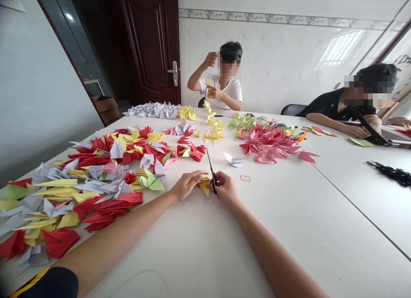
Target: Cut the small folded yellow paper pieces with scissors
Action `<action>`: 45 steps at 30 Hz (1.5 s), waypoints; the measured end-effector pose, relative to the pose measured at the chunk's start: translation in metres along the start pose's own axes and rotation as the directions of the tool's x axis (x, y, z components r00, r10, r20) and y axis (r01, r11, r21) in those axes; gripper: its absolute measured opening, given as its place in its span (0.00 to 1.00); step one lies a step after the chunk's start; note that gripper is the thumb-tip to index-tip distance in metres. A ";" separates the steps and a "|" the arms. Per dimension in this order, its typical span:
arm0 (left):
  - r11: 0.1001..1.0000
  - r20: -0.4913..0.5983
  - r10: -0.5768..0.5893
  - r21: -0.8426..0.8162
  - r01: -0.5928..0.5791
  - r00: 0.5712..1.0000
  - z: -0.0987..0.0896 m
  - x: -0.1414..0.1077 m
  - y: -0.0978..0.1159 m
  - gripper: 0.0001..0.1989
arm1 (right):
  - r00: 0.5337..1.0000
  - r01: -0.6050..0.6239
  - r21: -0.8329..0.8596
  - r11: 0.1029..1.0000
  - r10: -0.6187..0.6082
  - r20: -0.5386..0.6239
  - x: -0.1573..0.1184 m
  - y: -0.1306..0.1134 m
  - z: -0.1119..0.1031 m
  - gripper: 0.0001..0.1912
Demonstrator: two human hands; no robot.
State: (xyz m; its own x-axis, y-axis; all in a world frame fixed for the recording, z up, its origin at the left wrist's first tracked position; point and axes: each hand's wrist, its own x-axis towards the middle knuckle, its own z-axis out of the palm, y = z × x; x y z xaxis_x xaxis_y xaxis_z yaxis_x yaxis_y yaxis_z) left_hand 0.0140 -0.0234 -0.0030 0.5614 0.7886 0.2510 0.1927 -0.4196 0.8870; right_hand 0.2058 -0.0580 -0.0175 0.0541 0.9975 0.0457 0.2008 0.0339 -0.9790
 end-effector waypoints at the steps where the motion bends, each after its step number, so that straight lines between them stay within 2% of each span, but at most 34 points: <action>1: 1.000 -0.010 -0.012 -0.016 0.012 1.000 0.000 0.001 -0.001 0.30 | 1.000 0.009 0.006 1.000 -0.009 0.005 0.000 0.001 0.000 0.21; 6: 0.991 -0.030 -0.049 -0.127 0.044 0.998 0.000 0.003 -0.007 0.32 | 0.998 0.061 0.047 0.997 -0.063 0.030 0.002 0.003 -0.002 0.17; 16: 0.976 0.006 -0.075 -0.203 0.075 0.997 0.001 0.005 -0.008 0.33 | 0.992 0.112 0.075 0.991 -0.116 0.047 0.004 0.007 -0.001 0.15; 23: 0.975 -0.019 -0.114 -0.194 0.108 0.993 0.000 0.006 -0.009 0.32 | 0.994 0.100 0.039 0.994 -0.102 0.034 0.005 0.006 -0.002 0.17; 29: 0.971 -0.031 -0.085 -0.226 0.076 0.996 -0.001 0.005 -0.011 0.24 | 0.993 0.107 0.048 0.993 -0.109 0.042 0.005 0.004 -0.001 0.18; 34: 0.974 -0.046 -0.071 -0.220 0.059 0.996 -0.003 0.004 -0.009 0.28 | 0.994 0.093 0.089 0.992 -0.097 0.041 0.005 0.006 -0.001 0.19; 37: 0.967 -0.044 -0.056 -0.250 0.043 0.997 -0.003 0.005 -0.011 0.24 | 0.995 0.083 0.111 0.990 -0.088 0.041 0.006 0.006 -0.001 0.19; 41: 0.954 -0.034 -0.100 -0.286 0.086 0.994 -0.006 0.008 -0.012 0.16 | 0.998 0.059 0.138 0.989 -0.063 0.031 0.008 0.007 -0.002 0.19; 43: 0.947 0.001 -0.116 -0.302 0.111 0.993 -0.008 0.009 -0.012 0.17 | 0.998 0.051 0.143 0.988 -0.054 0.016 0.009 0.008 -0.002 0.19; 45: 0.932 0.039 -0.127 -0.337 0.132 0.991 -0.010 0.009 -0.011 0.22 | 0.999 0.042 0.136 0.990 -0.044 0.013 0.009 0.008 -0.001 0.20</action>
State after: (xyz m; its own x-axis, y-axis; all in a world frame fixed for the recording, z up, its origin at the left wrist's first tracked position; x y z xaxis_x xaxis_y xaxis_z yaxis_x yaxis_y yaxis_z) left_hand 0.0090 -0.0068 -0.0064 0.5632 0.8174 0.1213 -0.0176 -0.1349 0.9907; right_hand 0.2092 -0.0492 -0.0246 0.0323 0.9958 0.0861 0.0676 0.0838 -0.9942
